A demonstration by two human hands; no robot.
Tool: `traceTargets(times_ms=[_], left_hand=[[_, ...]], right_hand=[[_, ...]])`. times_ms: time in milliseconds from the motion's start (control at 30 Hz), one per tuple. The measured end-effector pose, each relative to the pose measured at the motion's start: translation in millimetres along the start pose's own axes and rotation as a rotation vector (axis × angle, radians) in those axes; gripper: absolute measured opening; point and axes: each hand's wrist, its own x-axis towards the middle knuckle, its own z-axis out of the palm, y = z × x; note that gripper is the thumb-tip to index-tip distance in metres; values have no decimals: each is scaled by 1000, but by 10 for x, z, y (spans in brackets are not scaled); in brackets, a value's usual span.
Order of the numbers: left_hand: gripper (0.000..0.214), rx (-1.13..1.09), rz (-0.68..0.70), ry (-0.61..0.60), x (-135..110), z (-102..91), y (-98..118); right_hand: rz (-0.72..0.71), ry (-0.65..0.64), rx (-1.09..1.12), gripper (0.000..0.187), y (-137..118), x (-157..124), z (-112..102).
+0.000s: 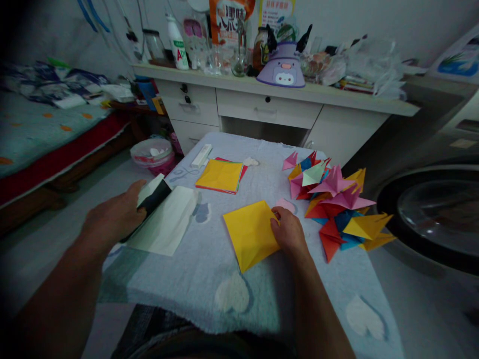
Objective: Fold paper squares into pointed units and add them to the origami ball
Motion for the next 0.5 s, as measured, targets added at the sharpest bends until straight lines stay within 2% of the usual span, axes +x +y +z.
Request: traceTargets(times_ms=[233, 500], left_hand=[[70, 23, 12, 6, 5, 16, -10], [72, -32, 19, 16, -14, 6, 5]], right_hand=[[-18, 29, 3, 31, 51, 8, 35], [-6, 1, -20, 32, 2, -1, -7]])
